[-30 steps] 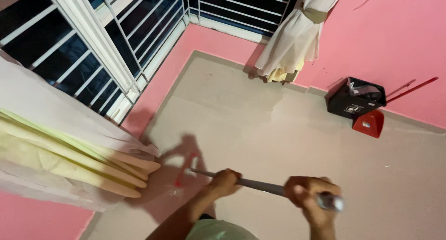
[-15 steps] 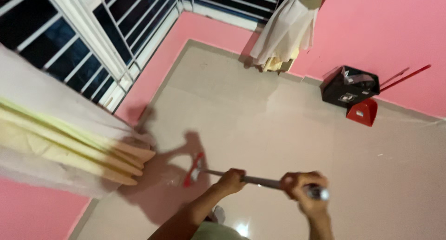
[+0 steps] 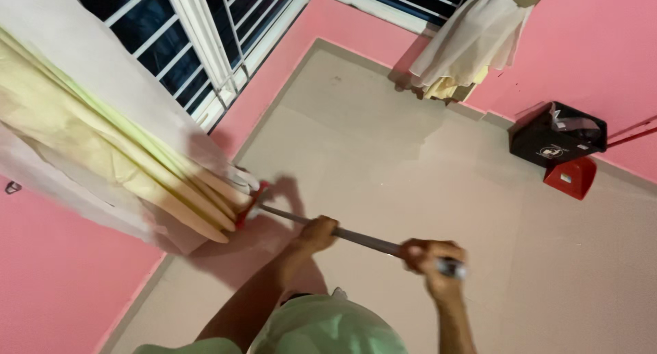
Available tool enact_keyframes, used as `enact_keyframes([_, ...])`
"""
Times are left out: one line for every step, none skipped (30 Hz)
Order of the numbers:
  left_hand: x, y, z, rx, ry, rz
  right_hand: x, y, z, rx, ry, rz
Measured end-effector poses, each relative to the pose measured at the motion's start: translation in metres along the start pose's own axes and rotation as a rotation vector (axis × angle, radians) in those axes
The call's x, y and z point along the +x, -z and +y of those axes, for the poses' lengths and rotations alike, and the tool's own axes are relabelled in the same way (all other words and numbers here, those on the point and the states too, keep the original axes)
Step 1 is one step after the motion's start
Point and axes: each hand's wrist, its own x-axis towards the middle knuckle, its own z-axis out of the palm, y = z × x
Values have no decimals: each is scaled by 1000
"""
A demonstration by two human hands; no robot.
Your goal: The person sweeps the floor using a squeegee-like broom, moving across a room with pink walls and gathering debris near a trash bin.
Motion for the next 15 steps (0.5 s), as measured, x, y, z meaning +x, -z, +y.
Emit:
enact_keyframes([-1,0,-26,-10,-12,69,0,-16,17,-55,-71,0])
enact_keyframes([0,-3,-48,-16,-27,137,-1,-29,32,-110,-139,4])
enact_keyframes([1,-8,-66,-15,-30,137,-3,-38,41,-111,-137,7])
enact_keyframes([0,-14,-79,-49,55,77,-7,-46,46,-105,-131,-86])
enact_keyframes([0,-17,-85,-80,141,15,-9,-52,49,-99,-125,-179])
enact_keyframes([2,-23,-83,-82,134,8,-9,-51,46,-105,-128,-172])
enact_keyframes([6,-31,-75,-72,29,59,-8,-45,38,-150,-85,-134])
enact_keyframes([6,-41,-66,-66,-68,111,-7,-39,28,-190,-47,-103])
enact_keyframes([8,-49,-53,-88,-41,25,-7,-30,14,-198,-65,-64])
enact_keyframes([10,-58,-34,-110,-6,-58,-7,-20,-3,-200,-87,-30])
enact_keyframes([14,-65,-10,-62,-69,-47,-7,-14,-20,-195,-77,-7])
enact_keyframes([12,-64,15,-27,-154,-80,-5,-8,-37,-191,-65,17])
enact_keyframes([5,-60,37,-53,-225,-83,-2,-6,-51,-173,-29,7])
enact_keyframes([-3,-53,56,-78,-296,-85,2,-5,-62,-156,9,-4])
enact_keyframes([-11,-45,72,-84,-289,-87,6,-4,-73,-161,45,-13])
